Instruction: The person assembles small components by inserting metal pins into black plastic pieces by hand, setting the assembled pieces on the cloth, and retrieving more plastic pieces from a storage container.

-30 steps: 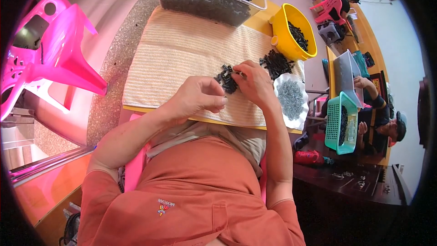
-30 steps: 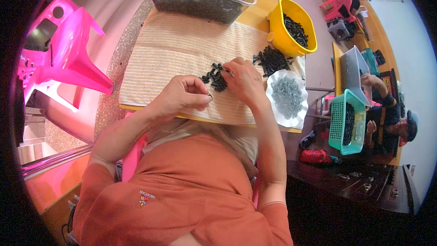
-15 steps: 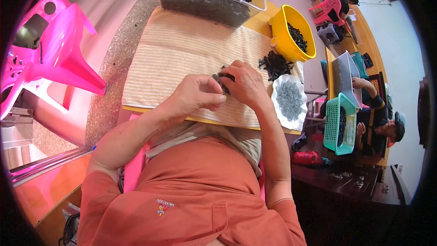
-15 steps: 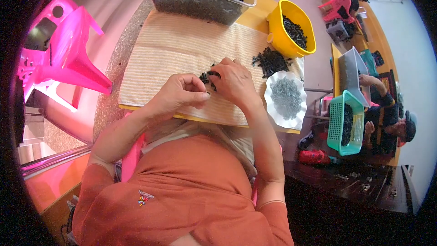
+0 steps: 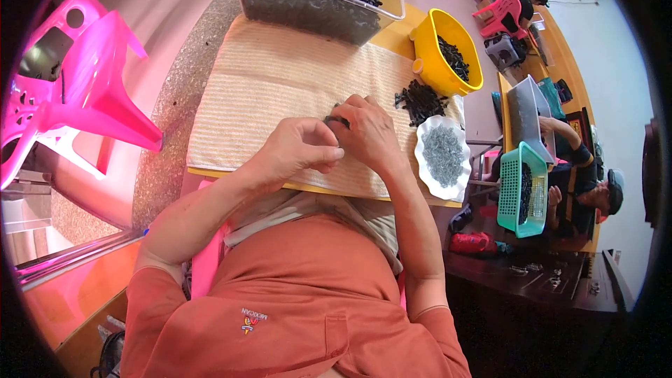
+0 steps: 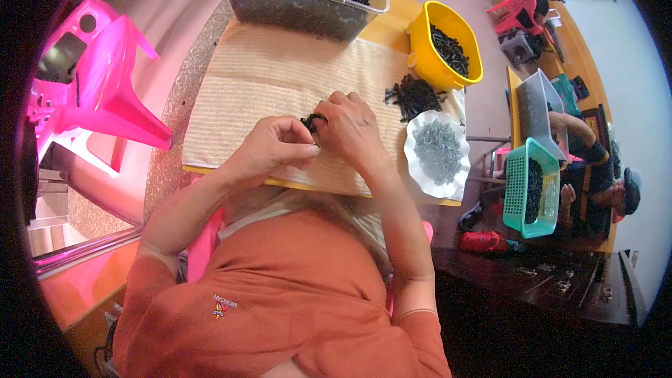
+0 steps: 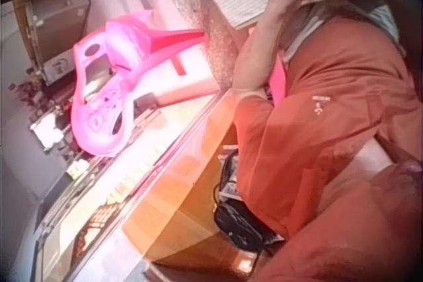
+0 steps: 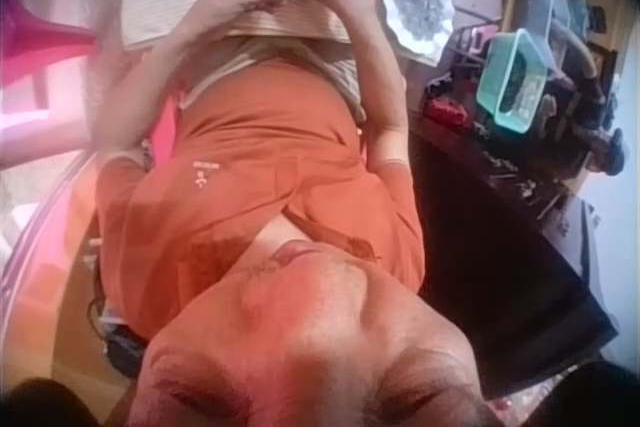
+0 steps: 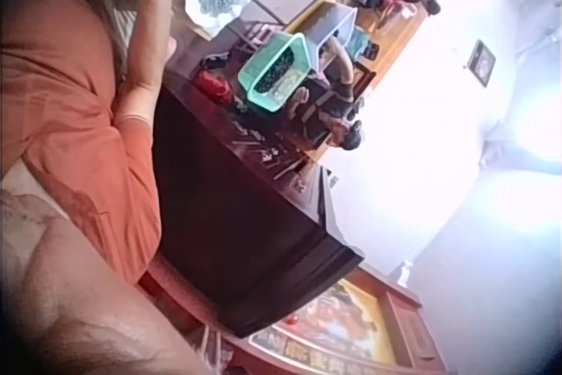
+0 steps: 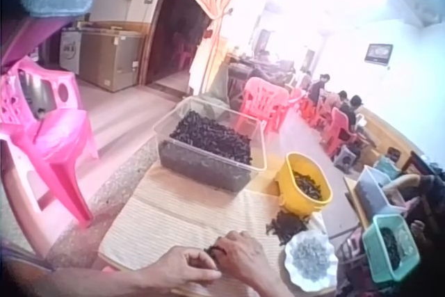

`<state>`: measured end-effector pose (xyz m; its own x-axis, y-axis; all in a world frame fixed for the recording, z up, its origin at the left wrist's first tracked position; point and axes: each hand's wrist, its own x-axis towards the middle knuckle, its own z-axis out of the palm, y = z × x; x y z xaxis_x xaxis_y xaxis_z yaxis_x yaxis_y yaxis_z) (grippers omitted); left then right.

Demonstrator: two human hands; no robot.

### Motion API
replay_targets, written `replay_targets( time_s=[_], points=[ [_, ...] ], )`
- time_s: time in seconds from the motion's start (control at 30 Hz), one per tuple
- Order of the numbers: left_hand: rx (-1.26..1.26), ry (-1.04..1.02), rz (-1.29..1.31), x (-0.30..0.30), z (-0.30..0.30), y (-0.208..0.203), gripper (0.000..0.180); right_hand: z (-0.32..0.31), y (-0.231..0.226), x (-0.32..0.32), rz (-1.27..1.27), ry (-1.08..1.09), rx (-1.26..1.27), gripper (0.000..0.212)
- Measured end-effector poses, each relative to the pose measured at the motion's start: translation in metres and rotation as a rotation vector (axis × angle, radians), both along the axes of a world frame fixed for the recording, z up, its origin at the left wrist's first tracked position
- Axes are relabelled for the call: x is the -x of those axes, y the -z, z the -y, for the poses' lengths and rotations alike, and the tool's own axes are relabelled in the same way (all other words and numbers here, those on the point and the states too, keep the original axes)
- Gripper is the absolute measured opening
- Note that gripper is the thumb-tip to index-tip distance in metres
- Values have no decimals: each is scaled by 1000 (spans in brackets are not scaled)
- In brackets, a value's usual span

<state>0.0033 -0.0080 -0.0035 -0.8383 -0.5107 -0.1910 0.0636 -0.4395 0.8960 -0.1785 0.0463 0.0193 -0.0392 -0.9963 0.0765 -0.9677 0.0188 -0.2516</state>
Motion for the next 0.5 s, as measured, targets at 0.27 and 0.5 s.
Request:
replay_targets(
  time_s=[0.27, 0.5],
  points=[
    [-23, -21, -35, -1, 2, 3, 16, -7, 12, 11, 129, 53, 252, 16],
    [-23, -58, -53, -2, 5, 0, 16, -15, 12, 25, 255, 70, 313, 16]
  ],
)
